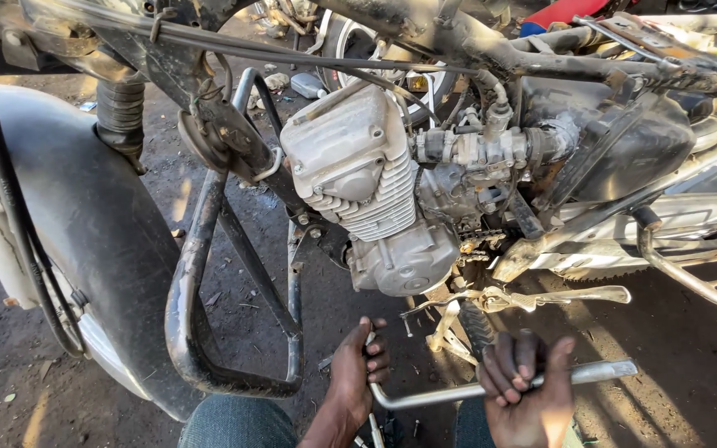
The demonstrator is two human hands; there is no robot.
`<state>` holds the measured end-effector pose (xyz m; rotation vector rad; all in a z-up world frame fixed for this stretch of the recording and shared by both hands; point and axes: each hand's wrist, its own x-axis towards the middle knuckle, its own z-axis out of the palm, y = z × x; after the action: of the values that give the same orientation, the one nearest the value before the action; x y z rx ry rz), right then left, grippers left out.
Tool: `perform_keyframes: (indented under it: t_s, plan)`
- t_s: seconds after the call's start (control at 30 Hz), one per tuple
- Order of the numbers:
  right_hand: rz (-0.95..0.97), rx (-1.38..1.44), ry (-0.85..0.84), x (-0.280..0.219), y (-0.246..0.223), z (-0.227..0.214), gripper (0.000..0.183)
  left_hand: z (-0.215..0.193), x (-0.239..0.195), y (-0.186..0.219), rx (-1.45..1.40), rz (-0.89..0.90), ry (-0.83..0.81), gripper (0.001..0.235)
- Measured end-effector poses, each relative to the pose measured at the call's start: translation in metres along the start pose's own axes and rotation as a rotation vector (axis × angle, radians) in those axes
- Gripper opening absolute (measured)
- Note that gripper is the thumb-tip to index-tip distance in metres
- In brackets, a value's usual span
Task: Loosening and removing bolts from a motorcycle engine cylinder head using a socket wrench
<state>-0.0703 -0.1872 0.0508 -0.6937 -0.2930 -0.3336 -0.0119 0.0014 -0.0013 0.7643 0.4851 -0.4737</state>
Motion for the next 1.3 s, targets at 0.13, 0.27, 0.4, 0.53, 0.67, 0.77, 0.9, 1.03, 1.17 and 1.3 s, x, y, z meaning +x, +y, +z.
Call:
perform_keyframes:
  t_s: [0.13, 0.27, 0.4, 0.53, 0.67, 0.77, 0.9, 1.03, 1.17, 1.3]
  plan:
    - [-0.059, -0.003, 0.393, 0.002, 0.000, 0.004, 0.061, 0.000, 0.002, 0.002, -0.110, 0.141, -0.092, 0.033]
    - [-0.035, 0.001, 0.564, 0.002, -0.006, -0.007, 0.063, -0.002, 0.006, -0.003, -0.234, 0.198, -0.257, 0.028]
    - [-0.042, 0.026, 0.528, 0.003, -0.007, -0.016, 0.061, -0.002, 0.002, -0.005, -0.291, 0.203, -0.326, 0.029]
    - [-0.042, 0.003, 0.609, 0.002, -0.006, -0.016, 0.061, 0.001, 0.003, -0.010, -0.069, 0.160, -0.138, 0.031]
    - [-0.064, -0.073, 0.729, 0.003, -0.003, -0.012, 0.059, 0.015, -0.011, -0.018, 0.640, 0.279, 0.171, 0.032]
    - [-0.061, -0.093, 0.732, 0.002, -0.005, -0.022, 0.061, 0.022, -0.019, -0.018, 0.606, 0.139, 0.197, 0.038]
    - [-0.072, -0.115, 0.770, 0.003, -0.009, -0.026, 0.061, 0.015, -0.008, -0.021, 0.371, 0.075, 0.117, 0.036]
    - [-0.068, 0.012, 0.714, -0.001, -0.012, -0.046, 0.059, 0.017, -0.010, -0.027, 0.173, 0.077, -0.003, 0.042]
    - [-0.086, 0.041, 0.720, 0.001, -0.014, -0.031, 0.057, 0.027, -0.020, -0.028, 0.004, 0.133, -0.026, 0.052]
    - [-0.085, 0.072, 0.668, 0.011, -0.015, -0.026, 0.059, 0.043, -0.031, -0.017, -0.123, 0.161, 0.005, 0.054]
